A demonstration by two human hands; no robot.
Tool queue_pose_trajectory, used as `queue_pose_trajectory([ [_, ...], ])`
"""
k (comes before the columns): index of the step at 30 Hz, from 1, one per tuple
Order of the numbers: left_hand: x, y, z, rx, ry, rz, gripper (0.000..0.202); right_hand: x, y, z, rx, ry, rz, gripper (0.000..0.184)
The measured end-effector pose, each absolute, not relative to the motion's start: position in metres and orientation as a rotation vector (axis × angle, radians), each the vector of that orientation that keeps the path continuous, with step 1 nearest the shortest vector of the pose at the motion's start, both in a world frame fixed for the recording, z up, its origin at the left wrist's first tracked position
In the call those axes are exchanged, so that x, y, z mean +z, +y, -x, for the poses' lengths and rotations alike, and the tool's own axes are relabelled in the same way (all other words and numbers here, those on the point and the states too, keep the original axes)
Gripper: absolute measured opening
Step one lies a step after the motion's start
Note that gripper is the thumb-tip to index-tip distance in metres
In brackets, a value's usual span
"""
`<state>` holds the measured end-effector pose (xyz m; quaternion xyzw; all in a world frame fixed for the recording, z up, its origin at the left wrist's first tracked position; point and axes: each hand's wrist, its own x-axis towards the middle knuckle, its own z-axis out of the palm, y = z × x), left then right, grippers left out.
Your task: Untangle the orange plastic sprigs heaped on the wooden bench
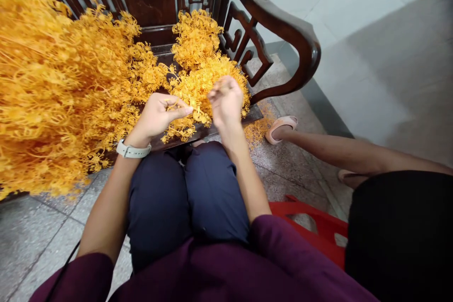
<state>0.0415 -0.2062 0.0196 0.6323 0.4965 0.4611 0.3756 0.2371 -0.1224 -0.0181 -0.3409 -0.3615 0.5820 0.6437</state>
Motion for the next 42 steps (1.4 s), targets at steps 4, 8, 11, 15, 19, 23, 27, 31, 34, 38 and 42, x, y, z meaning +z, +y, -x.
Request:
queue_pose_trajectory([
  [4, 0.016, -0.207, -0.040, 1.247, 1.300, -1.485, 0.040, -0.021, -0.112, -0.254, 1.152, -0.660, 0.923, 0.023],
  [8, 0.007, -0.198, -0.045, 1.397, 1.313, -1.378, 0.047, -0.019, -0.127, -0.237, 1.344, -1.008, 0.837, 0.024],
  [11, 0.003, -0.195, -0.047, 1.412, 1.311, -1.397, 0.046, -0.014, -0.137, -0.224, 1.543, -1.097, 0.761, 0.021],
  [15, 0.001, -0.196, -0.042, 1.368, 1.313, -1.431, 0.042, -0.008, -0.142, -0.224, 1.797, -1.116, 0.712, 0.033],
  [19, 0.004, -0.199, -0.039, 1.288, 1.277, -1.555, 0.035, -0.008, -0.145, -0.224, 1.759, -1.303, 0.678, 0.046],
  [23, 0.011, -0.200, -0.040, 1.211, 1.331, -1.637, 0.043, -0.011, -0.146, -0.219, 1.594, -1.355, 0.612, 0.036],
  [27, 0.018, -0.203, -0.041, 1.142, 1.335, -1.658, 0.045, -0.013, -0.138, -0.220, 1.505, -1.100, 0.741, 0.020],
  [31, 0.018, -0.209, -0.034, 1.185, 1.328, -1.659, 0.032, -0.017, -0.126, -0.238, 1.361, -0.646, 0.952, 0.025],
  [34, 0.013, -0.209, -0.031, 1.313, 1.370, -1.548, 0.021, -0.019, -0.128, -0.246, 1.358, -0.585, 0.947, 0.020],
  [38, 0.009, -0.203, -0.036, 1.352, 1.370, -1.459, 0.024, -0.013, -0.142, -0.234, 1.670, -0.822, 0.824, 0.009],
  [42, 0.005, -0.198, -0.038, 1.385, 1.436, -1.467, 0.026, -0.006, -0.148, -0.226, 1.898, -0.872, 0.774, 0.012],
])
